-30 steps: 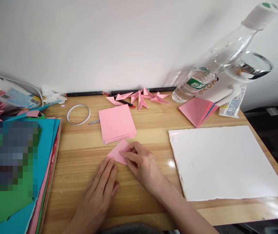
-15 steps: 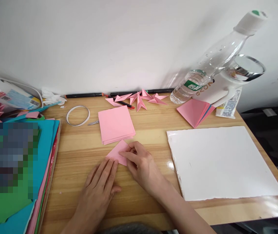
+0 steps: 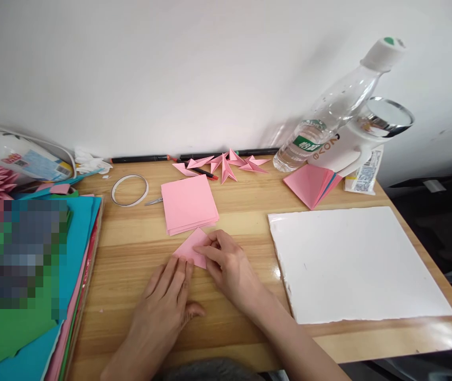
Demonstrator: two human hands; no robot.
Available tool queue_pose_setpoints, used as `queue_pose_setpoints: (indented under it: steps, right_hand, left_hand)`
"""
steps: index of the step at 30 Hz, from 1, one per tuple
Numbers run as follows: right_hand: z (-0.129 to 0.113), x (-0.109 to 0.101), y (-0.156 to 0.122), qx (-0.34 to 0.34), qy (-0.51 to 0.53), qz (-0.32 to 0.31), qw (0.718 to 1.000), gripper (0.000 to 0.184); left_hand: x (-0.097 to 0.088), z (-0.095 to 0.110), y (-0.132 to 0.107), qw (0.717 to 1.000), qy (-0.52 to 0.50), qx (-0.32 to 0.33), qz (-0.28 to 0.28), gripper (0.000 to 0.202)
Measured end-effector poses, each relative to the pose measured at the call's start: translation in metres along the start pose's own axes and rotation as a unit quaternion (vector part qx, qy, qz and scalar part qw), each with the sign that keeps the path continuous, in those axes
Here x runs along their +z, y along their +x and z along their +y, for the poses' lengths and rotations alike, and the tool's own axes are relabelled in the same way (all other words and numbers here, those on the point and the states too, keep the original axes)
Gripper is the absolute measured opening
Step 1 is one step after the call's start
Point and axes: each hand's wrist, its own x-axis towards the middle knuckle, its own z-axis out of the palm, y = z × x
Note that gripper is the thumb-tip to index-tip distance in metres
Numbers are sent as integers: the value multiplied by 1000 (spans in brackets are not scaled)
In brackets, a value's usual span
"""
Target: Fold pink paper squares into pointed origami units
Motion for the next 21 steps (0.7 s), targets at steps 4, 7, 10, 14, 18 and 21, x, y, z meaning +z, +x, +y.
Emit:
queue_pose_setpoints:
  steps: [4,7,10,14,18,21]
  right_hand:
    - [2,1,-1,5,2,-8,1000,32]
    - [1,0,-1,8,3,-13,1000,31]
    - [0,-1,-2,16,4,-17,1000,30]
    - [0,0,-3,24,5,-26,999,32]
    - [2,1,-4,23,5,-22,999,33]
    - [3,0,-4,15,7,-23,1000,31]
  left_hand:
    - [1,4,0,999,2,9,-43,91]
    - [0,7,1,997,2,9,-71,106]
    - [-4,10,6,996,5,0,-93,110]
    - [-11,13,13,989,0,-10,-145,111]
    - [-17,15,19,978,-13,-22,-205,110]
    - [-20,16,23,973,-26,-22,-229,103]
